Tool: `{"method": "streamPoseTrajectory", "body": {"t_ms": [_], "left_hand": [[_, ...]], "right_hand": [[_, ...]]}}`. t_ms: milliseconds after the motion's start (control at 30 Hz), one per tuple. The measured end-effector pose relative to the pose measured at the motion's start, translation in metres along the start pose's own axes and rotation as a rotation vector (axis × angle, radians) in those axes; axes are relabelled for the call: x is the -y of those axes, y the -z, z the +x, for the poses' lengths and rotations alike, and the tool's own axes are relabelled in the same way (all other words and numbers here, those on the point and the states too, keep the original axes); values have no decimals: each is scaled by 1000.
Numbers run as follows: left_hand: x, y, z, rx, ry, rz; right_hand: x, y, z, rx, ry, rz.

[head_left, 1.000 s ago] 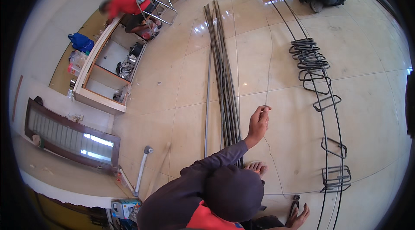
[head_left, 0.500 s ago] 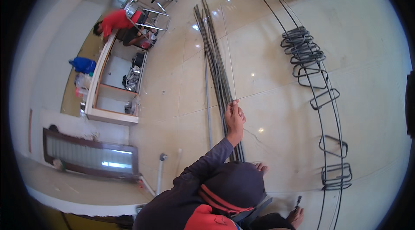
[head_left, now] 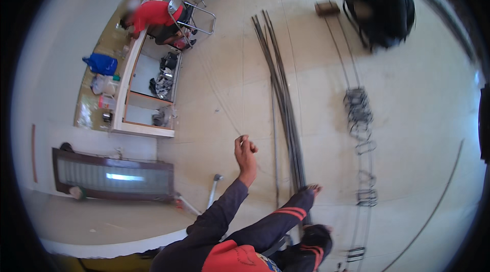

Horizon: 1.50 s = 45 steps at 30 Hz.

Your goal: The person sits on the floor and assembles a metal frame by bending and twisting wire ties around intersecting metal rods. They use pliers to tighten the connections and work alongside another person who is also assembling similar frames.

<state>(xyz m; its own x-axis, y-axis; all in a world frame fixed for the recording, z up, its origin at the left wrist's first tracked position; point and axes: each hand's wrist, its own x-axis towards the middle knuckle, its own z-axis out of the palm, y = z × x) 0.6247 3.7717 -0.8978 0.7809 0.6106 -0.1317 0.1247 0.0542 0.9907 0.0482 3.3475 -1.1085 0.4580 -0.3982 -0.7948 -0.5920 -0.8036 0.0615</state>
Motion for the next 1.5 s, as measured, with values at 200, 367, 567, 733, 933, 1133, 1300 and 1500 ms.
{"method": "streamPoseTrajectory", "body": {"t_ms": [200, 367, 567, 733, 933, 1133, 1300, 1500], "left_hand": [[-115, 20, 22, -36, -42, 48], [-153, 29, 26, -137, -4, -53], [-156, 27, 72, -244, -53, -185], [-194, 12, 132, -366, -131, -190], [-225, -17, 214, -504, -282, -275], [-216, 8, 260, -675, -259, -76], [-214, 21, 333, -717, -115, -221], [-252, -3, 472, -566, -209, -365]], "right_hand": [[13, 100, -1, -39, 204, -270], [170, 271, 94, -277, 464, 63], [419, 522, -5, -547, 836, 654], [539, 617, -26, -518, 1138, 1114], [671, 727, -29, -575, 1507, 1222], [788, 786, -14, -124, 1475, 1165], [869, 781, 37, 169, 1018, 731], [884, 779, 78, 258, 774, 281]]}}
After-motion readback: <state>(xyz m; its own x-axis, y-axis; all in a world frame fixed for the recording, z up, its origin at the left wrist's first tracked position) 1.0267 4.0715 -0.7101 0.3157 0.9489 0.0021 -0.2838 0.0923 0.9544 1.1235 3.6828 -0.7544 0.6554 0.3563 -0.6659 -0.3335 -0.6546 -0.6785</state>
